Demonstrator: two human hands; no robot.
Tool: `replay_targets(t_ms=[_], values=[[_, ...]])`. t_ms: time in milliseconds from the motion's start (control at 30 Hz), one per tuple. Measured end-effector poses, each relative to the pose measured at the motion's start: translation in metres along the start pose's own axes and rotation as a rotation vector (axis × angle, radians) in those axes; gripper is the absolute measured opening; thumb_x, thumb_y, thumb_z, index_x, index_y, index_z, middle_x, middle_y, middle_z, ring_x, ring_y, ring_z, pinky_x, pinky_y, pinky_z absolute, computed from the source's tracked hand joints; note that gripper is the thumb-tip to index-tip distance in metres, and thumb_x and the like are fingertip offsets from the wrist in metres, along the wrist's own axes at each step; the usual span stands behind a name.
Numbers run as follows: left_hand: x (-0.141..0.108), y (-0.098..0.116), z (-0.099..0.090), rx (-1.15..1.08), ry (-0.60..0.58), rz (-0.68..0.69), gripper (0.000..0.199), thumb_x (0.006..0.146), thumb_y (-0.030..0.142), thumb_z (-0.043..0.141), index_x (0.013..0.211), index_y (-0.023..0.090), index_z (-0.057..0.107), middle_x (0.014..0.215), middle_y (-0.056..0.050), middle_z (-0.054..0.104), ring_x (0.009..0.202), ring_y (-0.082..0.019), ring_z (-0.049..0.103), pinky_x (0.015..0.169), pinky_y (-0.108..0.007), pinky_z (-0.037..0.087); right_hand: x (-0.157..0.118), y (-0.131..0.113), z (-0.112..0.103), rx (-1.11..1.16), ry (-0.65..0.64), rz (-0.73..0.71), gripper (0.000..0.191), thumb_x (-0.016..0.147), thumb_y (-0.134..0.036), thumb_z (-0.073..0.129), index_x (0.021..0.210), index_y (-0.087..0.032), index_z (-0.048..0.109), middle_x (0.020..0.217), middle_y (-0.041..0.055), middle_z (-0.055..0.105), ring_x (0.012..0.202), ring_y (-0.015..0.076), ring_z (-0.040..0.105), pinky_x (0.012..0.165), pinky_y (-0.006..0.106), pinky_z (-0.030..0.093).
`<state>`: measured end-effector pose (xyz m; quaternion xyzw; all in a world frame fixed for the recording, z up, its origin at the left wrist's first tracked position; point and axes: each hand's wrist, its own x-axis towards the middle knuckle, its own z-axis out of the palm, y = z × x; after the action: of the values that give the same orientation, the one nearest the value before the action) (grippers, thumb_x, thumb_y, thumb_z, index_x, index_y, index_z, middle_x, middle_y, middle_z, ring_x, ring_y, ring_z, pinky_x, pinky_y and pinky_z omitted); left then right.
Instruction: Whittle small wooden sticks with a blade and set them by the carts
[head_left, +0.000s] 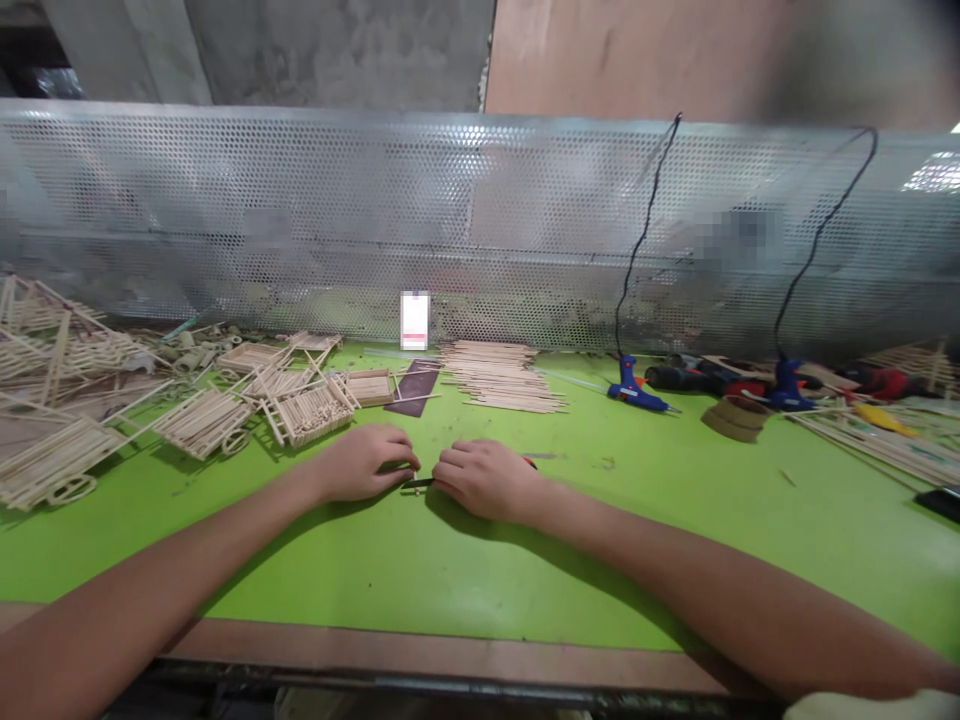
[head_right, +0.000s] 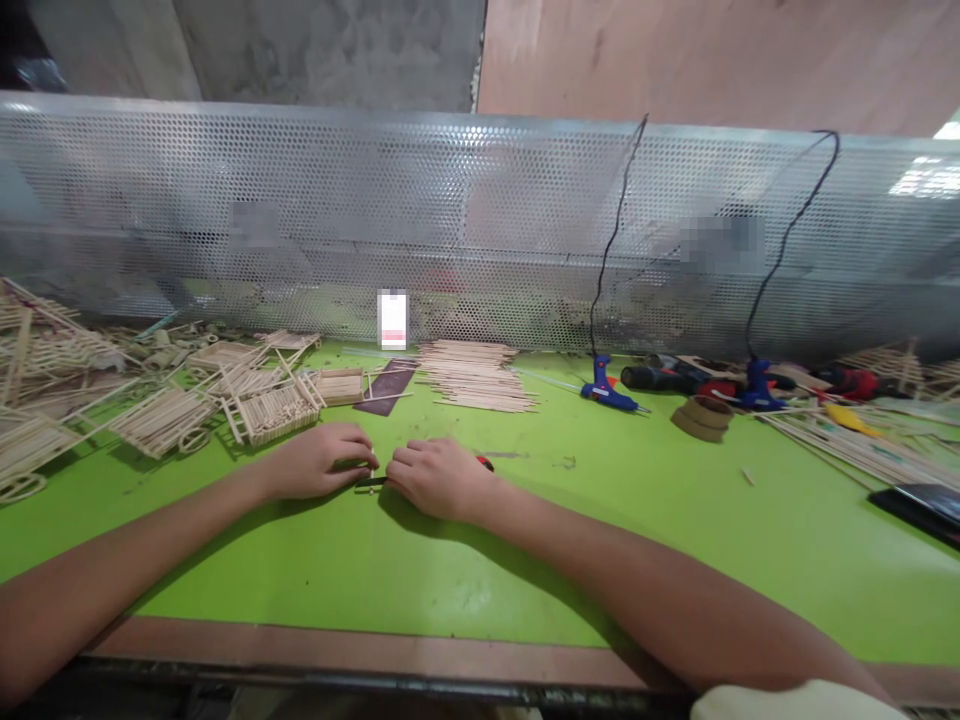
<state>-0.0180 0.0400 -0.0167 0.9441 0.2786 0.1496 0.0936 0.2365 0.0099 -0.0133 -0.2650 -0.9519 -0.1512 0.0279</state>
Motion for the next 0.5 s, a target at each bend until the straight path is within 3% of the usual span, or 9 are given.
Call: replay_targets(t_ms=[500], values=[[0.0006, 0.0007, 0.0, 0.007, -0.005, -0.015, 0.017, 0.1, 0.025, 0.064, 0.11, 0.019, 0.077, 0.109, -0.008, 0.075, 0.098, -0.021, 0.07, 0.089, -0.037, 0.057, -0.0002, 0.0002, 0.0021, -0.019, 0.049, -0.029, 0.027, 0.11, -0.029, 0.045, 0.105, -0.017, 0.07, 0.091, 0.0051, 0.073, 0.082, 0.0189, 0.063, 0.073, 0.031, 0.045]])
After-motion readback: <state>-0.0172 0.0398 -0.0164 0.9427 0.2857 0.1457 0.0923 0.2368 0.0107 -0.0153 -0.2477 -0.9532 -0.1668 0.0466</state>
